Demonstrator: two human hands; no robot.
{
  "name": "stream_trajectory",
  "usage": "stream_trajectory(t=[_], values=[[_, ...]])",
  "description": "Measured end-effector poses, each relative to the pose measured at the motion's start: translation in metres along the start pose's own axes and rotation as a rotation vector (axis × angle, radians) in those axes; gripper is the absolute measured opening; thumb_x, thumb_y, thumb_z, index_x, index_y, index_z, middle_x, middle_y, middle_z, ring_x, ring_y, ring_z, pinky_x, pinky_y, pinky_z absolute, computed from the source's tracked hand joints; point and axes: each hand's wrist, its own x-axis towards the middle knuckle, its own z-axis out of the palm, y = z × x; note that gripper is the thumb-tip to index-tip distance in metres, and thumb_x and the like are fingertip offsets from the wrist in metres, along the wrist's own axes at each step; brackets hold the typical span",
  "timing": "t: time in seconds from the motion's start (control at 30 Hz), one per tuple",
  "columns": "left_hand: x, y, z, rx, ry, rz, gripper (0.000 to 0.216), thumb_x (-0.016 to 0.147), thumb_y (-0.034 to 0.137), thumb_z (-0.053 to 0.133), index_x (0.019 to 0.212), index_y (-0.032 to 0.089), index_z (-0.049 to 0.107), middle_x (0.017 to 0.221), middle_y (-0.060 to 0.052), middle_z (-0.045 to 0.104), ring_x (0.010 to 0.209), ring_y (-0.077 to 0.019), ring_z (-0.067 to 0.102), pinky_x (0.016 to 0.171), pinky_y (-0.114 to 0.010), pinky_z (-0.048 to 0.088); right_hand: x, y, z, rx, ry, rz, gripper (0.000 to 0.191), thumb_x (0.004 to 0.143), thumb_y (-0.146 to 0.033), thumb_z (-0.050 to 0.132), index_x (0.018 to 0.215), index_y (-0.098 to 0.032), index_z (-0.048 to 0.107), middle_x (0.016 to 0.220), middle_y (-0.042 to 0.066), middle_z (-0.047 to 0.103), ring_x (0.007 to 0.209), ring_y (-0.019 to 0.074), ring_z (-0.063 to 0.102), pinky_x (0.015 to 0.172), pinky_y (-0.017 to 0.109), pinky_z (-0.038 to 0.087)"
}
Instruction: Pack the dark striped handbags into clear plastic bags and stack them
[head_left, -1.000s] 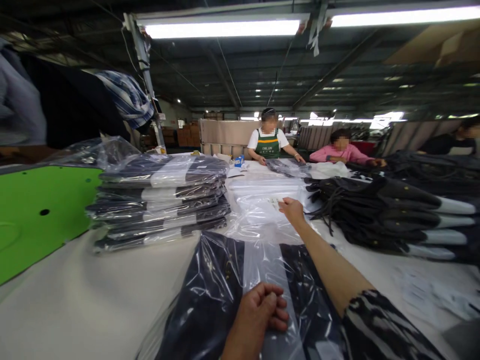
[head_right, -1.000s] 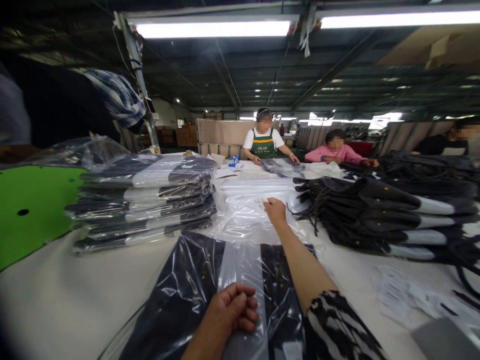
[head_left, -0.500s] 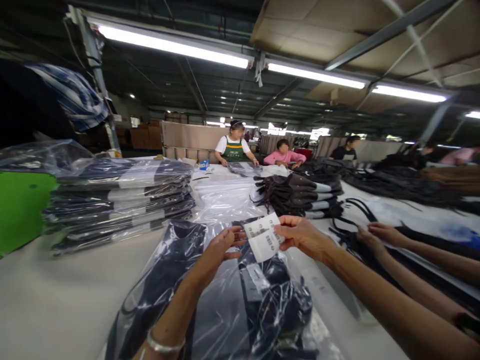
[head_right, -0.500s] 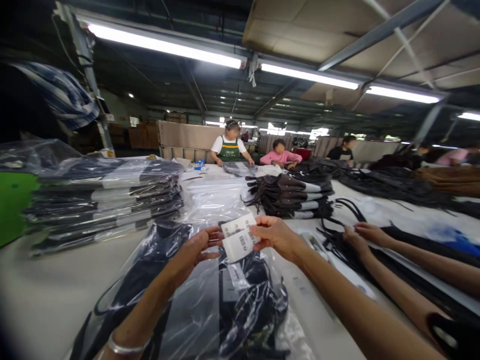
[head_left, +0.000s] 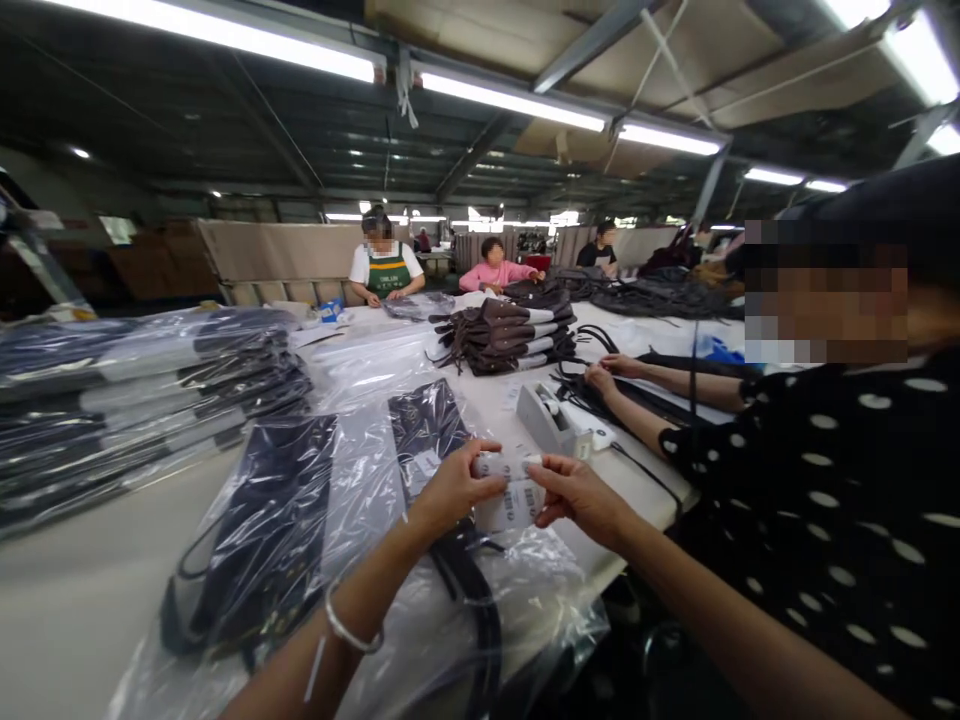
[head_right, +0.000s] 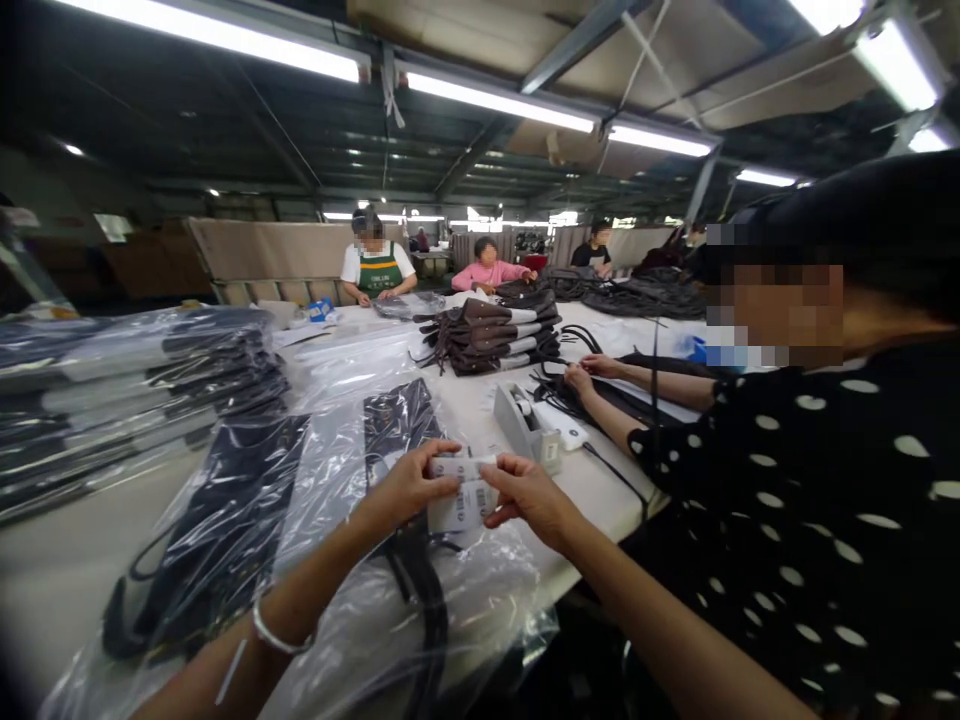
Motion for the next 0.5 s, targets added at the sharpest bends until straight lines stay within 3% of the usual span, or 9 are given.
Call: stream_trajectory(t=[0.1,0.17,0.2,0.27,0.33,0.4,0.5], values=[[0.006,0.008,0.019,0.129,-0.006,0.112,0.05,0.074,0.029,0.069,0.123,0.017,0.065,0.107,-0.009,0.067,0.095,-0.0223,0.062,0.084,-0.031,0.047,-0.008,0.001,-0.02,-0.098,0.037,-0.022,0.048,0.065,-0.054,0.083,0.083,-0.013,0.067,0.064,-0.003,0.063,0.052,0.009,0.059,0.05,0.022,0.057],[0.012,0.015,0.031,0.238,-0.029,0.2,0.031,0.075,0.029,0.068,0.103,0.018,0.073,0.114,-0.011,0.065,0.108,-0.025,0.058,0.095,-0.033,0.042,-0.011,0.0,-0.031,-0.141,0.039,-0.034,0.048,0.061,-0.052,0.085,0.08,-0.012,0.068,0.068,-0.002,0.064,0.055,0.01,0.061,0.05,0.021,0.057],[0.016,0.018,0.038,0.285,-0.059,0.21,0.021,0.076,0.029,0.066,0.092,0.018,0.075,0.108,-0.009,0.067,0.104,-0.0242,0.059,0.094,-0.032,0.042,-0.011,0.0,-0.037,-0.155,0.038,-0.038,0.047,0.06,-0.052,0.085,0.079,-0.012,0.069,0.068,-0.002,0.064,0.056,0.0102,0.061,0.05,0.021,0.056],[0.024,0.021,0.05,0.34,-0.128,0.14,0.014,0.078,0.028,0.062,0.074,0.017,0.07,0.082,-0.003,0.066,0.082,-0.0189,0.06,0.079,-0.028,0.044,-0.012,0.001,-0.049,-0.183,0.042,-0.04,0.046,0.06,-0.052,0.084,0.078,-0.012,0.07,0.066,-0.002,0.063,0.054,0.0094,0.059,0.047,0.02,0.054],[0.033,0.019,0.063,0.343,-0.145,0.018,0.017,0.077,0.026,0.059,0.064,0.017,0.063,0.062,0.002,0.056,0.063,-0.0135,0.052,0.061,-0.024,0.039,-0.012,0.003,-0.065,-0.216,0.048,-0.026,0.045,0.061,-0.052,0.082,0.079,-0.012,0.071,0.066,-0.002,0.063,0.05,0.0079,0.055,0.045,0.02,0.05],[0.042,0.014,0.076,0.32,-0.119,-0.078,0.016,0.077,0.023,0.058,0.062,0.016,0.057,0.057,0.004,0.05,0.055,-0.0106,0.048,0.052,-0.021,0.034,-0.011,0.008,-0.083,-0.261,0.07,-0.013,0.044,0.063,-0.051,0.08,0.083,-0.013,0.072,0.068,-0.003,0.063,0.048,0.0069,0.052,0.043,0.019,0.046],[0.055,0.003,0.092,0.288,-0.074,-0.176,0.011,0.082,0.02,0.05,0.075,0.016,0.057,0.06,0.004,0.054,0.047,-0.01,0.051,0.045,-0.02,0.036,-0.006,0.013,-0.115,-0.433,0.187,-0.015,0.04,0.069,-0.049,0.074,0.087,-0.014,0.072,0.065,-0.003,0.061,0.048,0.0075,0.048,0.041,0.019,0.037]])
